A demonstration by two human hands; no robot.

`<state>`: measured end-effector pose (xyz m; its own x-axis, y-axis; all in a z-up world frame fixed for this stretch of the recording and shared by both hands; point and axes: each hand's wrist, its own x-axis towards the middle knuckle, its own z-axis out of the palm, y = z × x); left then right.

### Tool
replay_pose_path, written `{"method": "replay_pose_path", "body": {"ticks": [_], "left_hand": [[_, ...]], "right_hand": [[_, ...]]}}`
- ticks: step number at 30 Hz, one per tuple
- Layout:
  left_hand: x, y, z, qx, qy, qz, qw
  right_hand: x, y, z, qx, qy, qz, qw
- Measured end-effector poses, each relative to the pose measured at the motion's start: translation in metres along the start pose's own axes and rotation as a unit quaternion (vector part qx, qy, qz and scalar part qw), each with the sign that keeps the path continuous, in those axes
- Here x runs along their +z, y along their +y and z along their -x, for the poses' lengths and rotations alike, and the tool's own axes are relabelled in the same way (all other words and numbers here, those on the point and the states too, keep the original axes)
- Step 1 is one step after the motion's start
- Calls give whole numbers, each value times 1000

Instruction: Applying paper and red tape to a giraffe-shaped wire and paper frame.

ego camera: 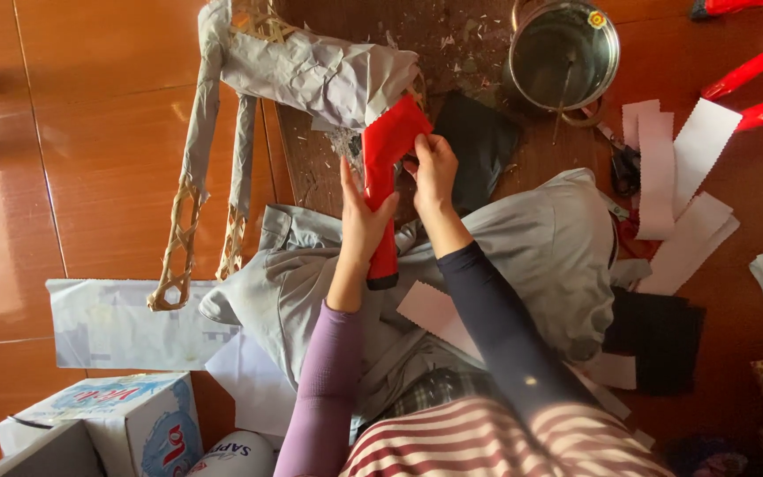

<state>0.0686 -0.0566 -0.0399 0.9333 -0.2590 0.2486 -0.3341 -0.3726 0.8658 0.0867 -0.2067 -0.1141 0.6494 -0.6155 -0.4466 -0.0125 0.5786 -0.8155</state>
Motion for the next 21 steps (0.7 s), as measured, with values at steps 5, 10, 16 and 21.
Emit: {"method": "replay_pose_path", "body": {"ticks": [5, 10, 16, 21], "left_hand": [[7, -21, 12, -187, -103, 215, 953], [-2, -6, 6, -239, -139, 164, 947], [-4, -1, 2, -251, -140, 150, 946], [1, -10, 5, -240, -134, 120, 954]], "right_hand": [[0, 14, -17, -13, 9, 39, 999], [3, -2, -16, -16, -2, 120, 993], [11, -26, -8, -224, 39, 276, 934], [21, -39, 5, -324, -44, 306, 894]]}}
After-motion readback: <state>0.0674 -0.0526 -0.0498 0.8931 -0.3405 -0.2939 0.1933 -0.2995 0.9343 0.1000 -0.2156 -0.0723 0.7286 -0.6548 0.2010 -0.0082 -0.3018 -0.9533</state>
